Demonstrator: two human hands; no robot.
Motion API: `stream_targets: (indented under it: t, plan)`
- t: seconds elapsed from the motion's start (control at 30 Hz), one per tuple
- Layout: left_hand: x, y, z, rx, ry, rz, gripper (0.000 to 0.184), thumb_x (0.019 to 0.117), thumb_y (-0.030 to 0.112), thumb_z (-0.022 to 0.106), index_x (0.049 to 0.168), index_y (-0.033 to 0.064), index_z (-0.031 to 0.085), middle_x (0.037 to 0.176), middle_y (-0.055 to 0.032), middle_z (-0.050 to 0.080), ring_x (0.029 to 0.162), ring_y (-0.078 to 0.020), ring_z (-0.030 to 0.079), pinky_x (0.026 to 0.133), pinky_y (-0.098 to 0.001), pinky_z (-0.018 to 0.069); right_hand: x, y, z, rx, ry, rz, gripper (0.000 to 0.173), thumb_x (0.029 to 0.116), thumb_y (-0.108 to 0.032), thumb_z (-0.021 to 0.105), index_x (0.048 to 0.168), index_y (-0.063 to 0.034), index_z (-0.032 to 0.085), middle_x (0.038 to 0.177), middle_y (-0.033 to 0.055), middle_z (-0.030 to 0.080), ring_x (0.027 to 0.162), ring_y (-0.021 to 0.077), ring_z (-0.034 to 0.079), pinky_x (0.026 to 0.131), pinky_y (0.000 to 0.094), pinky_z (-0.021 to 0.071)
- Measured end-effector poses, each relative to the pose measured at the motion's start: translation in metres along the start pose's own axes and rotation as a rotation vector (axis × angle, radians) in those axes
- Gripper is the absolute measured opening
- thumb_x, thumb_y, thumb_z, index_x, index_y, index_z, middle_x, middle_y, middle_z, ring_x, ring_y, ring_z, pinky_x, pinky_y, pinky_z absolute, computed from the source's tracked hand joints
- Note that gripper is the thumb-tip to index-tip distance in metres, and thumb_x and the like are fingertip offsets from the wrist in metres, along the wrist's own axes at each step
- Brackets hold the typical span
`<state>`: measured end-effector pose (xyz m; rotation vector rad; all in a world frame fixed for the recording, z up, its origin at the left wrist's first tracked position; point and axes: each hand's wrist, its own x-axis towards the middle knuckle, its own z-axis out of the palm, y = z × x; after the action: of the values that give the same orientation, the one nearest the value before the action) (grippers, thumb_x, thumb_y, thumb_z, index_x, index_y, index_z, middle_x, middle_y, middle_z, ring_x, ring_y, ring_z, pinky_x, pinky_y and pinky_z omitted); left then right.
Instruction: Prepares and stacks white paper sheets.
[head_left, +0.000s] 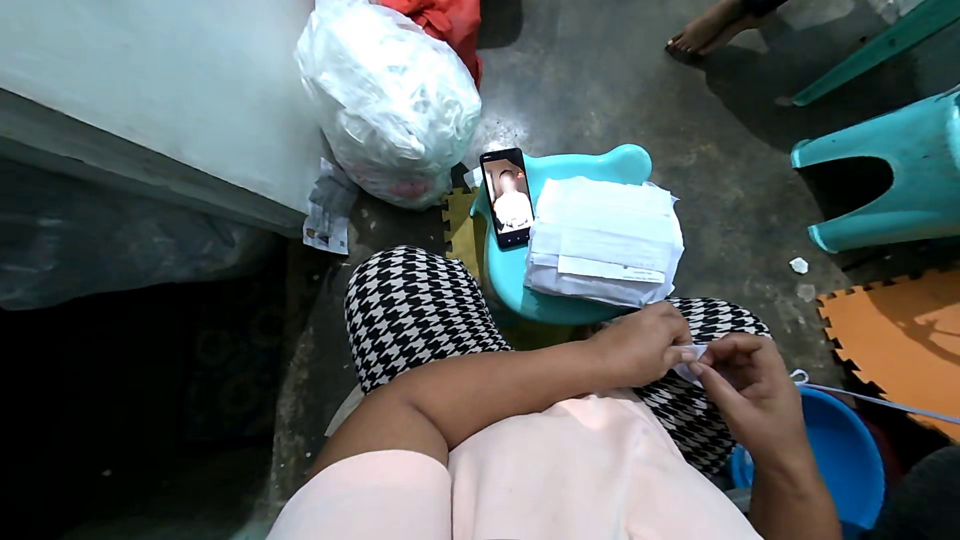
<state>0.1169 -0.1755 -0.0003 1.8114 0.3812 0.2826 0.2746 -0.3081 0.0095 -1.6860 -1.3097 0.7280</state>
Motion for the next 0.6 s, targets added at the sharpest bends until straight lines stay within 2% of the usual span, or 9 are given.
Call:
stream_targets:
  t: [0.13,0.37,0.6]
  plan:
    - [0.0012,-0.001,0.0018,0.03,0.01,0.022,0.02,0.1026,0.012,0.059,0.103,-0.0058,0.068,0.12,-0.0214,0.06,0.111,-0.0285,0.061,0.096,-0.038,0.0514,-0.0004,0.0025,-0.0006,0.02,-0.003,0.005,0.027,0.0864,-0.013,0.069,0.109,-0.0118,0.055,0.089,-0.0086,0.064,0.077,-0.0008,0.063,0.069,0.0156,0.0552]
    - [0.0028,-0.0007,0.0038,0.113,0.019,0.073,0.023,0.1034,0.015,0.057,0.103,-0.0044,0.07,0.125,-0.0217,0.06,0.118,-0.0344,0.058,0.101,-0.0434,0.0492,-0.0006,0.0017,-0.0006,0.041,-0.003,0.01,0.03,0.0848,-0.012,0.07,0.111,-0.0119,0.055,0.091,-0.0083,0.064,0.08,0.0004,0.064,0.072,0.0175,0.0567]
    - [0.0037,0.0013,0.005,0.195,0.003,0.081,0.033,0.1059,0.024,0.054,0.1,-0.0032,0.071,0.127,-0.0199,0.061,0.119,-0.0357,0.058,0.1,-0.0493,0.048,-0.0001,0.0043,-0.0009,0.051,-0.021,-0.004,0.033,0.0844,-0.014,0.071,0.113,-0.0125,0.055,0.096,-0.0081,0.064,0.084,0.001,0.064,0.077,0.0197,0.0576]
